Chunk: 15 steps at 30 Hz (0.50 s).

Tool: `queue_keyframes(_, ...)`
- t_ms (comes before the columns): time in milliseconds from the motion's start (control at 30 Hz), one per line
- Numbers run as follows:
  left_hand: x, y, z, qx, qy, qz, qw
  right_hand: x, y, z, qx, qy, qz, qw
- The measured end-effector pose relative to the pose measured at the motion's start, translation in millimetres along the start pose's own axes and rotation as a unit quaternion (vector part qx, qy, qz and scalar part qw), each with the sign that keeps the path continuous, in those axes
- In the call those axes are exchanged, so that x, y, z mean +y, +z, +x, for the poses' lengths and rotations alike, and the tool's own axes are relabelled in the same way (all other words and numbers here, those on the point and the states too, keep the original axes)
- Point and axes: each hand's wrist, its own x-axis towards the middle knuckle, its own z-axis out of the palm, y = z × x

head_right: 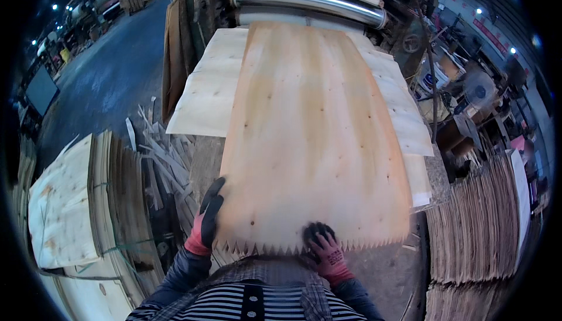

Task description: The person repeatedly picks up thin wooden sheets with serrated edges, places them on a roller machine, and wipes the surface with gloved hands. The person stacks processed sheets to the side and continues the cycle with new sheets from a nearby pile.

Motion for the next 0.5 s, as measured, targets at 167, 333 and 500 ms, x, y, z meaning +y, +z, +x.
queue_keyframes(167, -123, -63, -15, -0.027, 0.019, 0.098, 0.995, 12, -5, 41, 0.069, 0.028, 0.144, 0.987)
queue_keyframes(333, -94, -37, -8, 0.06, -0.168, -0.22, 0.959, 39, 16, 115, 0.059, 0.167, -0.127, 0.976)
queue_keyframes(500, -123, -64, -8, -0.042, -0.3, -0.347, 0.888, 102, -5, 243, 0.14, 0.135, -0.112, 0.975)
